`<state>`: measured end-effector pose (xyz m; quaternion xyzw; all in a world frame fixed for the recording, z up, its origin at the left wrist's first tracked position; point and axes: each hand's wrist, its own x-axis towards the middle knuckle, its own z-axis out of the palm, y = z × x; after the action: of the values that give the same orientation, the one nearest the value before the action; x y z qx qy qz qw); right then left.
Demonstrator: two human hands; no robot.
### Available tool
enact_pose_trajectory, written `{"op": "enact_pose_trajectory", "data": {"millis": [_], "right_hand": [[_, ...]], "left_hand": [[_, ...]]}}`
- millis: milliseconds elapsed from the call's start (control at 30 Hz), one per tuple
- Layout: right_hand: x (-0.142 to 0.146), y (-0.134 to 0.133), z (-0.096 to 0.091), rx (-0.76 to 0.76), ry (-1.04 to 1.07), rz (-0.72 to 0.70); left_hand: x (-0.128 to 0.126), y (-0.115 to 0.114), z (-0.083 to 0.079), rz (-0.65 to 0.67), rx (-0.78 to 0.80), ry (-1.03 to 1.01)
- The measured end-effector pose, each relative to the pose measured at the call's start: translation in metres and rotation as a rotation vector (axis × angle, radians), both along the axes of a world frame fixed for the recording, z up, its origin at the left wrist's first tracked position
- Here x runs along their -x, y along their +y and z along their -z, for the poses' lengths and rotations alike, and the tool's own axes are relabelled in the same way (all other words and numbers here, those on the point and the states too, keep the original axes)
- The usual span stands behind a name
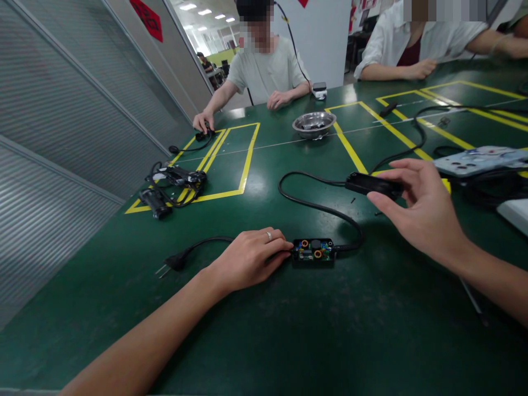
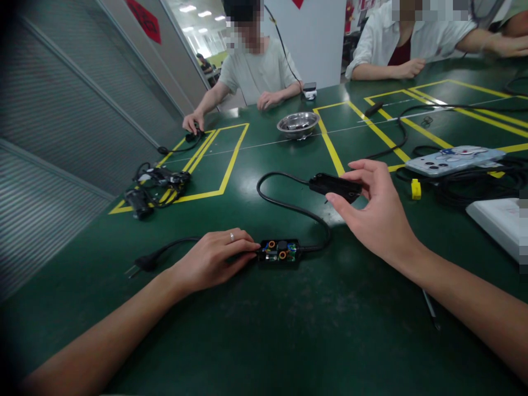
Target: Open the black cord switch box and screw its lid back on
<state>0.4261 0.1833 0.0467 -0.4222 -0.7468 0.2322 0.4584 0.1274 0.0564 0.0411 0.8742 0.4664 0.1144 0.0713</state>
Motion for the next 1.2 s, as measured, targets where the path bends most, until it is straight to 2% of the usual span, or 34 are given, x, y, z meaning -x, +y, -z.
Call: {"op": "enact_pose_trajectory", "data": {"millis": [133,233,367,500,600,767,1000,1200], "right_hand": [[0.004,-0.008,-0.003,0.128,0.195,-0.132],[0.006,-0.011,-0.001,0.206,0.242,-0.191],[0.004,-0.013,0.002,0.210,0.138,-0.274],[0.001,-0.017,0.001,0.107,-0.079,-0.431],[0.000,-0.021,-0.001,0.079,-0.112,-0.513],[0.001,-0.024,-0.002,0.133,-0.031,-0.538],[0.001,-0.021,-0.006,-0.045,-0.220,-0.553],[0.004,-0.025,-0.004,-0.057,-0.334,-0.546]], "left_hand": [[0.000,-0.001,0.000,-0.006,0.015,0.002],[0.000,-0.001,-0.001,-0.011,0.019,0.002],[0.000,0.000,-0.001,-0.008,0.023,-0.005],[-0.001,0.000,-0.002,-0.012,0.032,-0.010],[-0.001,0.000,-0.002,-0.013,0.040,-0.010],[-0.001,0.000,-0.001,-0.011,0.035,-0.014],[-0.001,-0.001,-0.003,-0.016,0.039,-0.015],[-0.003,-0.001,-0.003,-0.019,0.050,-0.021]]}}
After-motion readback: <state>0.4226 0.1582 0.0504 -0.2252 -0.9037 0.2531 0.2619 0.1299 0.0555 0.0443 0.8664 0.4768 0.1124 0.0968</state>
